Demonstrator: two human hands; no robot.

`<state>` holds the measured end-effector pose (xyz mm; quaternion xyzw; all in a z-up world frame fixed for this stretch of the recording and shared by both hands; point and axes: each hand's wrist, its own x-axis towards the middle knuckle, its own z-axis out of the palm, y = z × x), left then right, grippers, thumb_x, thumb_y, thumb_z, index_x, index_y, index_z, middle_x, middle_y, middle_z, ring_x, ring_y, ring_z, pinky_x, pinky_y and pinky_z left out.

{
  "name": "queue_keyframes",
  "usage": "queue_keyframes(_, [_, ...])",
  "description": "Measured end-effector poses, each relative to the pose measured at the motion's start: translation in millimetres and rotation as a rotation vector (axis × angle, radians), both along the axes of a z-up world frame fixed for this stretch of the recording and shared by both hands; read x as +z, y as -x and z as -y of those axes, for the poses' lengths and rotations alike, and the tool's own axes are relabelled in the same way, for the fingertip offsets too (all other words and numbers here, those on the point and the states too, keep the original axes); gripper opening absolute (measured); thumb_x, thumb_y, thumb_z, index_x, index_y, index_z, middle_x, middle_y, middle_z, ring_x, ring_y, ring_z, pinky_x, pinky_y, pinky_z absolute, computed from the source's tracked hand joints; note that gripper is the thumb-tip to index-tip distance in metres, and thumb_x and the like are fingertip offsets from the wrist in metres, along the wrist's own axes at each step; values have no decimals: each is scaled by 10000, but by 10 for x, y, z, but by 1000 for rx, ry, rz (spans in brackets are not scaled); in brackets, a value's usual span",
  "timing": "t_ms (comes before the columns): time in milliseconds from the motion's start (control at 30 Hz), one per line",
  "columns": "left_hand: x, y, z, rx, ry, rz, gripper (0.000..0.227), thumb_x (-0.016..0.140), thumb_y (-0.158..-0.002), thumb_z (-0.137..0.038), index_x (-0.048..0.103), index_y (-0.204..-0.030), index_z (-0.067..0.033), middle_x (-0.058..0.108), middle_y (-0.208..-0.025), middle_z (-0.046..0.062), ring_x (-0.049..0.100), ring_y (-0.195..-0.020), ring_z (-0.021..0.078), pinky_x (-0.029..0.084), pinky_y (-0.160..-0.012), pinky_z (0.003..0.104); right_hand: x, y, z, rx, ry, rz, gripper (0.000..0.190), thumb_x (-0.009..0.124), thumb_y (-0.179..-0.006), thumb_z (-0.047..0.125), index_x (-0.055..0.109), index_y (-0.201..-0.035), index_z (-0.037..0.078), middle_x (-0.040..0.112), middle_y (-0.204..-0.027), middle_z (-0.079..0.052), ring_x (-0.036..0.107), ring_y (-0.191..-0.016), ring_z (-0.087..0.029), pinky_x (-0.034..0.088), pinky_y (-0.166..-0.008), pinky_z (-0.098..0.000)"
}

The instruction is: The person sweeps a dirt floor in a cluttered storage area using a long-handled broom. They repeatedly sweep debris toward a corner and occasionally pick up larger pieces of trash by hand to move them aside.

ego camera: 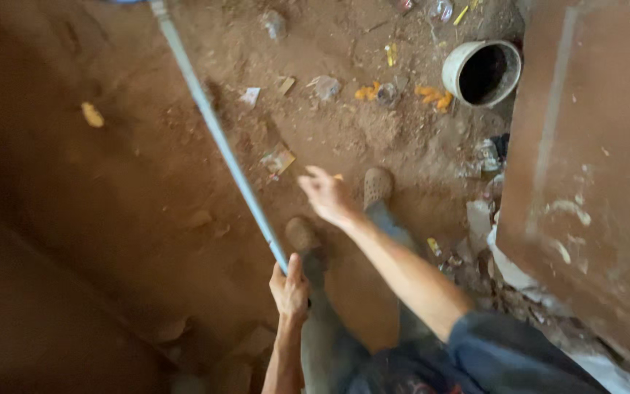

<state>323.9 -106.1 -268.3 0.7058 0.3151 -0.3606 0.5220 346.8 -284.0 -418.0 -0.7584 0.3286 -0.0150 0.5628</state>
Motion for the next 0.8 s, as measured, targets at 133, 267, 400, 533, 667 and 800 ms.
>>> queue_keyframes(133, [-1017,54,206,112,-86,63,274,649,-993,-289,565,-867,-60,497,-594,-6,431,-448,71,332,-386,265,-1629,748,1213,-130,121,-500,459,655,-969,248,579,-1368,34,753,-993,-97,727,-832,-208,602,-708,-380])
queue_keyframes(267, [-2241,73,276,181,-155,117,190,625,-974,-248,580,-906,-77,514,-593,-10,452,-432,79,366,-370,274,-3275,968,2146,-6,566,-545,659,693,-993,238,402,-1552,43,527,-1369,-373,546,-1225,-501,470,-1012,-584])
queue_keyframes(400, [-3149,56,205,197,-182,94,210,623,-1013,-233,574,-909,-56,507,-609,-13,452,-466,71,366,-396,262,-4583,814,2658,17,516,-645,997,799,-896,316,153,-1624,98,322,-1489,-443,338,-1360,-586,317,-1104,-616])
queue_keyframes(533, [-3653,69,283,313,-116,2,160,621,-996,-200,575,-926,-64,529,-640,-21,462,-497,69,367,-427,260,-5100,506,2836,59,610,-721,761,776,-969,315,334,-1552,105,404,-1455,-348,349,-1374,-585,340,-1086,-694])
queue_keyframes(667, [-3659,14,131,266,-295,98,149,636,-997,-189,615,-948,-51,557,-713,-56,470,-584,35,393,-502,239,-4932,498,2458,-141,456,-605,394,646,-1124,304,531,-1410,58,526,-1439,-199,544,-1360,-371,515,-1132,-529])
queue_keyframes(800, [-3691,-153,131,403,-304,42,178,661,-977,-187,592,-929,-30,497,-670,-52,420,-542,62,335,-462,262,-5012,-10,2024,-27,264,-288,401,737,-1012,275,606,-1248,-21,437,-1402,-202,534,-1295,-337,567,-1076,-459])
